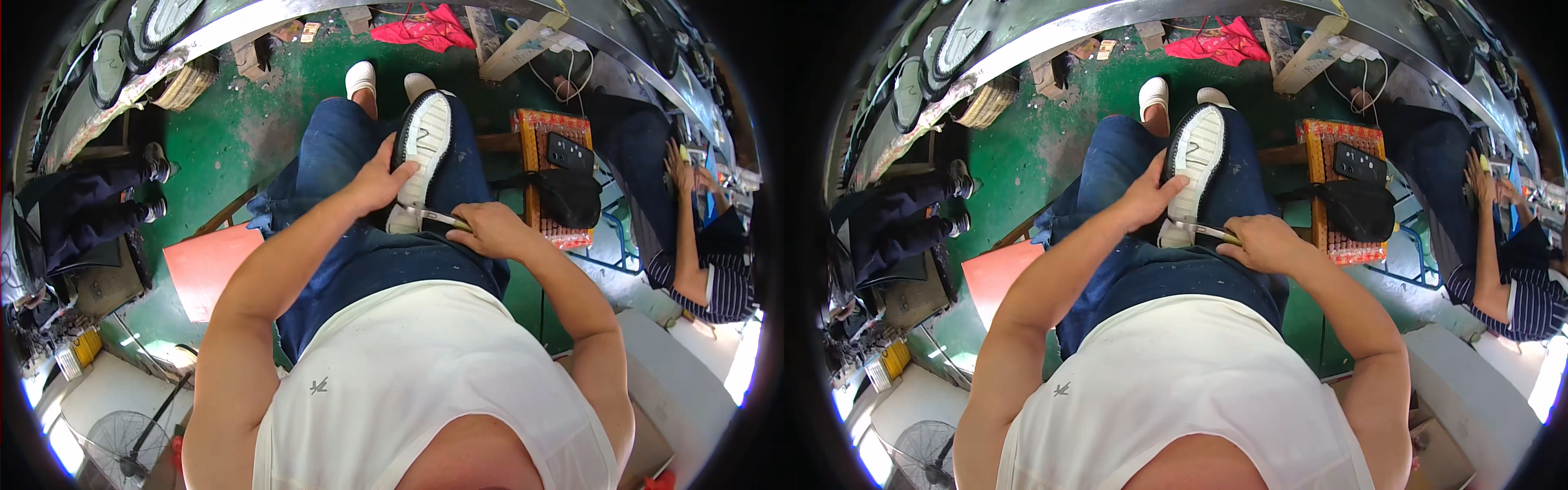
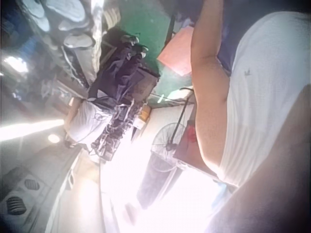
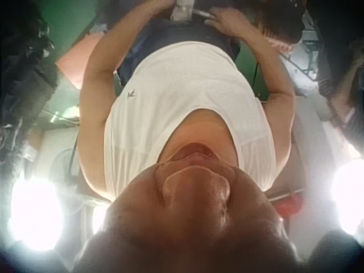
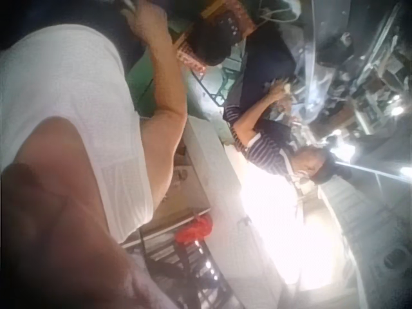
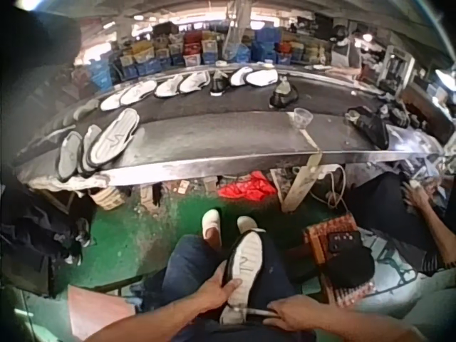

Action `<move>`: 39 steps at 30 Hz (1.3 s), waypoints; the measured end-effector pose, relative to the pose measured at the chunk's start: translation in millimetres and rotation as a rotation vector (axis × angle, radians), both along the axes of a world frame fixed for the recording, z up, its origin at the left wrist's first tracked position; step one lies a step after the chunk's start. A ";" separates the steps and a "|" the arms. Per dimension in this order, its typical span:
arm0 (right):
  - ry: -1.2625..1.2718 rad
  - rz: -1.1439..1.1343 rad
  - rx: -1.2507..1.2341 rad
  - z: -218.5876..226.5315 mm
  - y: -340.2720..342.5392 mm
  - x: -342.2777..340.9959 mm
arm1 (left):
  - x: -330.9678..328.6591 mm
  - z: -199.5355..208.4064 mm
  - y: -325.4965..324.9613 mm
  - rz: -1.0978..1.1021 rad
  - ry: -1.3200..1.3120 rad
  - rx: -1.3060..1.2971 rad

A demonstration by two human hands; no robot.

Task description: Performing manual assembly and finishing operations on shoes at an industrial production line.

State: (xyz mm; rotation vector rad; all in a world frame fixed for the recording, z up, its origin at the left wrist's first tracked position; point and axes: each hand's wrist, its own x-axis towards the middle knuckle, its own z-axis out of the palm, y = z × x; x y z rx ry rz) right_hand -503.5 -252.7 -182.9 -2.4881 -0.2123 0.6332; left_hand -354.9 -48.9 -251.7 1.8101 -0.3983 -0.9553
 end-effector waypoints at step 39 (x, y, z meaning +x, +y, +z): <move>-0.937 -0.473 -0.356 59.6 -192.3 290.9 | 445.6 236.8 -243.3 0.054 -0.946 0.287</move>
